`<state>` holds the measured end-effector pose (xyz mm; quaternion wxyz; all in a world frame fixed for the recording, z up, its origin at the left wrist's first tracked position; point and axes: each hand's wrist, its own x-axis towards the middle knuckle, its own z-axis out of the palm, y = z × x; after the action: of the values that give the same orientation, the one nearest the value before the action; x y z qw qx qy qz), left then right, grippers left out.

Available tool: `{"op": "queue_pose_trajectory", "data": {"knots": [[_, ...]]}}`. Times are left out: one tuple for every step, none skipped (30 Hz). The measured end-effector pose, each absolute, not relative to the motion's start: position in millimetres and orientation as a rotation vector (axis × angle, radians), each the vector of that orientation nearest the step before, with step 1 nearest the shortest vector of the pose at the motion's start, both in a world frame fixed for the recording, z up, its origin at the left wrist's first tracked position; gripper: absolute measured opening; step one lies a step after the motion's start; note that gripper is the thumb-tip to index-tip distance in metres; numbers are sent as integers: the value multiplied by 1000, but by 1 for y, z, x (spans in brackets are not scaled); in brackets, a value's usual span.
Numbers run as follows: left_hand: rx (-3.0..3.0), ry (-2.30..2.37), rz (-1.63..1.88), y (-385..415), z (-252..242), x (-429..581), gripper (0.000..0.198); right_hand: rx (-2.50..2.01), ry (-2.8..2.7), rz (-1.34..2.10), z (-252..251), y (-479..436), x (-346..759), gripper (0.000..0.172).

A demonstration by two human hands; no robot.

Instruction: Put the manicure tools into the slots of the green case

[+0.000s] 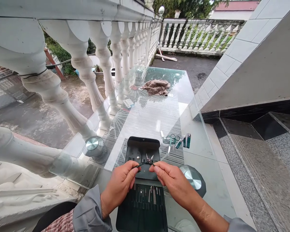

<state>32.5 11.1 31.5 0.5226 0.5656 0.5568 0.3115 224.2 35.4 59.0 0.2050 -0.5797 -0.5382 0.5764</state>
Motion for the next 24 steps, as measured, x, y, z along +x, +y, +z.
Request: {"op": "queue_pose_trajectory", "data": {"knots": [[1357, 1328, 735, 12, 32, 32, 23, -1623, -1531, 1591, 60, 36, 226, 54], [1361, 1324, 724, 12, 33, 32, 23, -1623, -1557, 1582, 61, 37, 228, 54], [1362, 1322, 716, 12, 33, 31, 23, -1618, -1574, 1573, 62, 37, 230, 53], [1364, 1325, 710, 12, 33, 31, 23, -1611, -1584, 1564, 62, 37, 231, 52], [1367, 1331, 704, 12, 33, 31, 22, -1603, -1584, 1557, 60, 37, 231, 51], [1373, 1341, 697, 12, 33, 32, 23, -1595, -1576, 1554, 58, 36, 231, 50], [1384, 1354, 688, 11, 33, 32, 23, -1589, -1559, 1555, 55, 35, 230, 50], [1400, 1370, 676, 11, 32, 33, 24, -1582, -1535, 1568, 52, 34, 228, 50], [1420, 1384, 662, 10, 32, 34, 25, -1577, -1499, 1581, 48, 33, 225, 51], [1447, 1390, 641, 8, 31, 36, 27, -1573, -1453, 1579, 43, 31, 222, 53], [1483, 1387, 612, 7, 31, 39, 29, -1568, -1401, 1558, 39, 30, 218, 54], [1529, 1382, 571, 6, 31, 42, 33, -1561, -1346, 1524, 35, 28, 213, 55], [1586, 1380, 515, 5, 30, 45, 38, -1551, -1287, 1489, 31, 26, 208, 54], [1647, 1382, 446, 4, 31, 49, 44, -1537, -1224, 1463, 27, 24, 202, 53], [1706, 1395, 370, 3, 31, 52, 51, -1518, -1154, 1455, 24, 21, 197, 51], [1754, 1421, 298, 2, 31, 56, 56, -1497, -1082, 1466, 21, 19, 192, 49], [1789, 1451, 240, 1, 32, 60, 59, -1478, -1006, 1483, 18, 15, 186, 47], [1811, 1476, 203, 0, 32, 63, 60, -1462, -930, 1494, 16, 12, 181, 45], [1826, 1492, 191, -2, 31, 65, 61, -1448, -857, 1501, 14, 8, 176, 43], [1838, 1502, 198, -5, 31, 67, 61, -1433, -789, 1511, 13, 4, 172, 42], [1851, 1502, 218, -8, 30, 69, 60, -1416, -727, 1530, 12, 0, 170, 41], [1870, 1486, 254, -11, 29, 69, 60, -1398, -670, 1554, 12, -4, 168, 41], [1894, 1455, 308, -14, 27, 70, 59, -1382, -626, 1579, 13, -7, 169, 41], [1918, 1411, 385, -17, 26, 69, 59, -1374, -601, 1593, 14, -9, 171, 41]]}}
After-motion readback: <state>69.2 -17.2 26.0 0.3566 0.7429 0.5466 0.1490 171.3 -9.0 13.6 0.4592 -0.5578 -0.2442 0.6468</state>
